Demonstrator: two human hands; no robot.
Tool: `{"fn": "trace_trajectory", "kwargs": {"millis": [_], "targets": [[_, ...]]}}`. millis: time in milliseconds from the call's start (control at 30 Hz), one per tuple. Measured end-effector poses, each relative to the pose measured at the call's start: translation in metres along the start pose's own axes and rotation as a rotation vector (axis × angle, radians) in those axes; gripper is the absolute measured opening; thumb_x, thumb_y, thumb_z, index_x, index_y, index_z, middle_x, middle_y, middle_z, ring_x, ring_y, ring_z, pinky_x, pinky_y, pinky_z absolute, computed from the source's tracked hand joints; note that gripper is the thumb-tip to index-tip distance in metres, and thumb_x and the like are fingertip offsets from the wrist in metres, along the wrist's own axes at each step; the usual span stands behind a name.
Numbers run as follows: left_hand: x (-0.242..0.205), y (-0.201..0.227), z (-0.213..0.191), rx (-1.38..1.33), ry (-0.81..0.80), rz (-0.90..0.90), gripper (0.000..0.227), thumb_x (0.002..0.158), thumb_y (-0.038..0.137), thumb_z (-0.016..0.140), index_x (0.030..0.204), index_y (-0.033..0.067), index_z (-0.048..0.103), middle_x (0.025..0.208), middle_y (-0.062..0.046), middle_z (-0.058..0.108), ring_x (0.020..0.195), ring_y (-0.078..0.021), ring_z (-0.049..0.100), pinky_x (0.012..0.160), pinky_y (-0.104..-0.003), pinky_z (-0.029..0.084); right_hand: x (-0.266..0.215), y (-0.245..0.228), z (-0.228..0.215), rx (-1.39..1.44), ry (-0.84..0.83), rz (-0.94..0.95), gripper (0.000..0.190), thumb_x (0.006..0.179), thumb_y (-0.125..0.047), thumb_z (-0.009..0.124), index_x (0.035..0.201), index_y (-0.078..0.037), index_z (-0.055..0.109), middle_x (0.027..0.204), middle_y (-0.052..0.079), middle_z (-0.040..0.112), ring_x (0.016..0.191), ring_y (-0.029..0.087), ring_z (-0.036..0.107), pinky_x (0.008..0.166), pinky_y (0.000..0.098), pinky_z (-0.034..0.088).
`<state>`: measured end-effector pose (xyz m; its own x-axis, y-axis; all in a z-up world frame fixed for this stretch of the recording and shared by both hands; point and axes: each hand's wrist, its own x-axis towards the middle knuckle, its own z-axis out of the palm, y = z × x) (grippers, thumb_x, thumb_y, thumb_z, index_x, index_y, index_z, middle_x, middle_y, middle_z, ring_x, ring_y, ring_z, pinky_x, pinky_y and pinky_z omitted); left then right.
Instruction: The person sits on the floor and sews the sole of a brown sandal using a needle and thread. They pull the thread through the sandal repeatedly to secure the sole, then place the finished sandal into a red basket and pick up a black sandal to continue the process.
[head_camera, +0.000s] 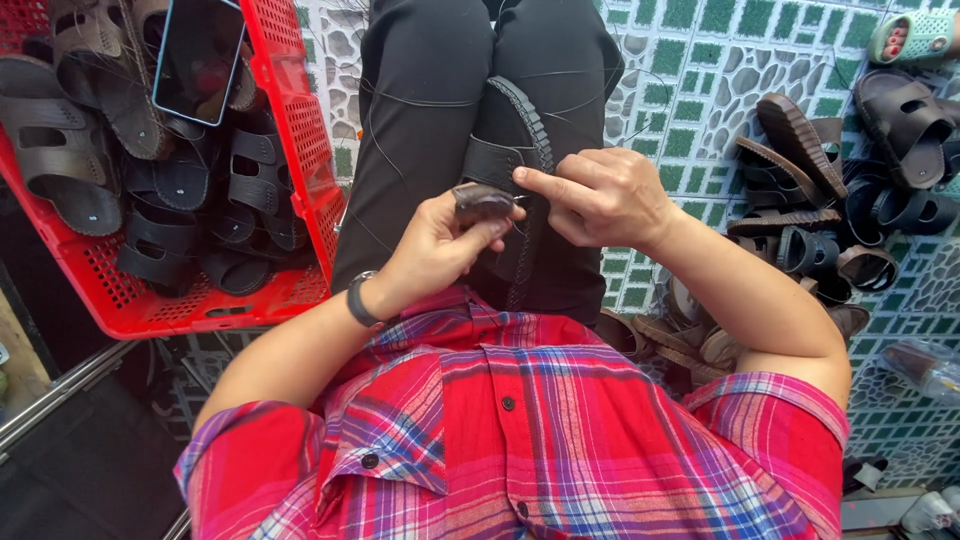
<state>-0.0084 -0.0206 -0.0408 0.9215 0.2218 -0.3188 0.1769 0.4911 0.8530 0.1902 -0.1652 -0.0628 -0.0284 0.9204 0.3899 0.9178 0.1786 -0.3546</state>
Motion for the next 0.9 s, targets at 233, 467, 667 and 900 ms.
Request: {"fn": "trace_trajectory", "kwargs": {"millis": [233,467,667,900], "targets": [[0.013,-0.057,-0.001,0.138,0.252,0.077,0.029,0.093,-0.002,0.063,0.117,-0.0056,0.048,0.085,-0.015,0.067,0.056,-0.0139,0.068,0.04,-0.02,0.054,-0.019,0.007,0.015,0.048,0.049,0.007,0.036,0.09,-0.014,0.052,0.118,-0.01,0.073,0.073,0.003,0.057,0.055,0.018,0.059,0.052,0.0296,0.052],[0.016,-0.048,0.009,0.395,0.138,0.187,0.04,0.09,0.002,0.07,0.123,-0.0047,0.049,0.076,-0.014,0.07,0.05,-0.0142,0.064,0.037,-0.021,0.047,-0.021,0.004,0.011,-0.017,0.044,-0.028,0.014,0.096,-0.016,0.057,0.091,-0.01,0.069,0.079,0.003,0.061,0.06,0.019,0.06,0.052,0.0296,0.049],[0.002,-0.017,0.019,0.363,-0.009,0.103,0.038,0.091,0.004,0.068,0.127,0.0,0.055,0.08,-0.014,0.072,0.06,-0.0174,0.066,0.053,-0.029,0.056,-0.007,0.001,-0.015,-0.004,0.105,-0.102,0.008,0.099,-0.01,0.067,0.101,-0.006,0.073,0.086,0.01,0.065,0.063,0.023,0.06,0.056,0.0293,0.05],[0.005,-0.064,0.011,0.096,0.288,0.095,0.035,0.098,-0.004,0.057,0.128,-0.0073,0.039,0.092,-0.015,0.069,0.064,-0.0135,0.068,0.054,-0.024,0.062,-0.006,0.014,-0.002,0.146,0.151,-0.161,0.01,0.1,-0.011,0.067,0.093,-0.005,0.071,0.083,0.011,0.064,0.059,0.023,0.057,0.055,0.0301,0.047]]}}
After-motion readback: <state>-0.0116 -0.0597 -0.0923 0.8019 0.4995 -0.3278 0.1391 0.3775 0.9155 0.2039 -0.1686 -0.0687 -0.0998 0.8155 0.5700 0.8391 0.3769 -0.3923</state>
